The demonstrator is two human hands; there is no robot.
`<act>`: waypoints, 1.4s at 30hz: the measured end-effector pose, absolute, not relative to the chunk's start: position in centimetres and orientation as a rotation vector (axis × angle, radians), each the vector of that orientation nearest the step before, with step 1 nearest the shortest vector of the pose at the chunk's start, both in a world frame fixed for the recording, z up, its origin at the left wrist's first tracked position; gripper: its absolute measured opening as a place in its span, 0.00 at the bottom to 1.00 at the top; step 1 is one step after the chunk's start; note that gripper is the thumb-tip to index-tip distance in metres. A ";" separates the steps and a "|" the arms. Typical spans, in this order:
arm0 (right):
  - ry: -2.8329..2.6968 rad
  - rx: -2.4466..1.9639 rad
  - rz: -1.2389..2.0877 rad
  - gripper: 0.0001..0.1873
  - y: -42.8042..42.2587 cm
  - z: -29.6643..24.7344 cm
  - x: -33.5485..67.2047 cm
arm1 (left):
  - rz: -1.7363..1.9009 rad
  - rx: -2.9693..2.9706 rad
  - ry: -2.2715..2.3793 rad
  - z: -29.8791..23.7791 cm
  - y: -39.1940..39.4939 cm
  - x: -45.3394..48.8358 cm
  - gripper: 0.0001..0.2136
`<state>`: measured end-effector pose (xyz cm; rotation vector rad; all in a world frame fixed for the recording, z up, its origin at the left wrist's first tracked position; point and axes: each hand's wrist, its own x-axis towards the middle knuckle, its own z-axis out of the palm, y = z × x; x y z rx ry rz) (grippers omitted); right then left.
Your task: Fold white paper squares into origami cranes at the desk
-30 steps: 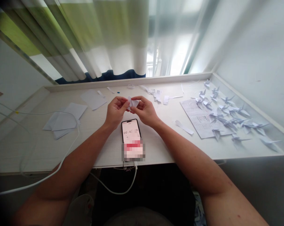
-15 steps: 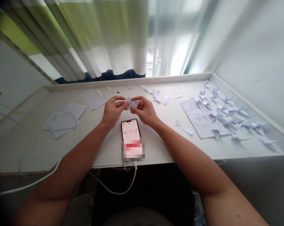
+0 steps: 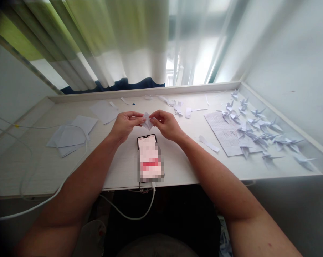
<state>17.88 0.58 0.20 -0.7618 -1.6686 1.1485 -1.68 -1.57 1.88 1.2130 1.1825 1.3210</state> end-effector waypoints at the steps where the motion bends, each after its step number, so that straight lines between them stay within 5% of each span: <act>1: -1.678 -0.763 1.146 0.11 0.7 0.2 18.0 | 1.310 1.207 1.167 1.8 -1.6 -1.6 0.18; 11: -1.652 -0.787 1.098 0.13 0.8 0.0 17.9 | 1.256 1.147 1.000 1.4 -2.1 -0.9 0.28; 42: -1.630 -0.812 0.973 0.05 0.4 0.6 17.9 | 1.092 1.267 1.017 1.6 -2.5 -1.0 0.21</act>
